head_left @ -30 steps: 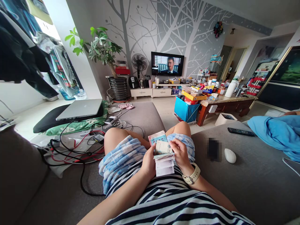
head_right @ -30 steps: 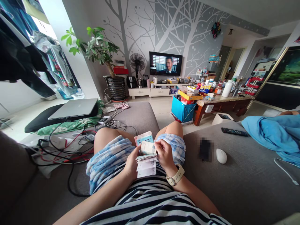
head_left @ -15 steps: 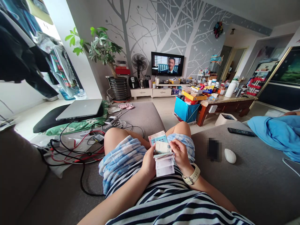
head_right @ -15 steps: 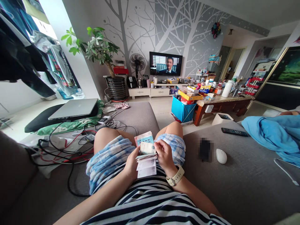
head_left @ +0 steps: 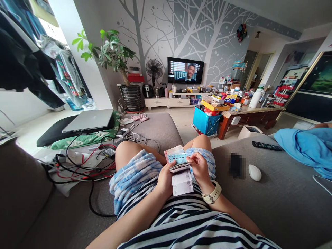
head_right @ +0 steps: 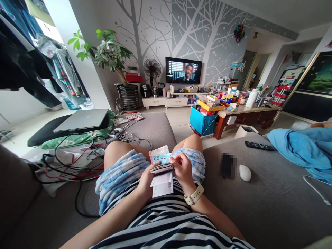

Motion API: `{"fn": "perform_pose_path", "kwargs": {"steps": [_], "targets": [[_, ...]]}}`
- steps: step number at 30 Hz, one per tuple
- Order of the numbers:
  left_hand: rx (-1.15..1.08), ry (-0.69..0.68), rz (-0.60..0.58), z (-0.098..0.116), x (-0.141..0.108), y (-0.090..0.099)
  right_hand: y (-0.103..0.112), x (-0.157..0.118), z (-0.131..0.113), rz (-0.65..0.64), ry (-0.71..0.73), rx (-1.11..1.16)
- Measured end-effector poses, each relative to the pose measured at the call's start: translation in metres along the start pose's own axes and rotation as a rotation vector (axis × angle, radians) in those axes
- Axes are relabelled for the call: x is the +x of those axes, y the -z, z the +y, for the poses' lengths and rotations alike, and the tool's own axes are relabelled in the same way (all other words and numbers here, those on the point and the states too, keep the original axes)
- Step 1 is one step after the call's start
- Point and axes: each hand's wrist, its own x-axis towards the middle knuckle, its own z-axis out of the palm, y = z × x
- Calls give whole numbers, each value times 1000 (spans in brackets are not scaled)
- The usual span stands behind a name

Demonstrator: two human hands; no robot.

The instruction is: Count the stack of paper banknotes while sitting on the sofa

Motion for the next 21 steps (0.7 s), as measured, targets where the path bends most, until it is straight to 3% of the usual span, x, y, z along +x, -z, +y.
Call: {"fn": "perform_pose_path", "kwargs": {"steps": [11, 21], "targets": [[37, -25, 4, 1, -2, -2, 0, 0, -2, -33, -70, -79], [-78, 95, 35, 3, -4, -7, 0, -3, -9, -71, 27, -13]]}}
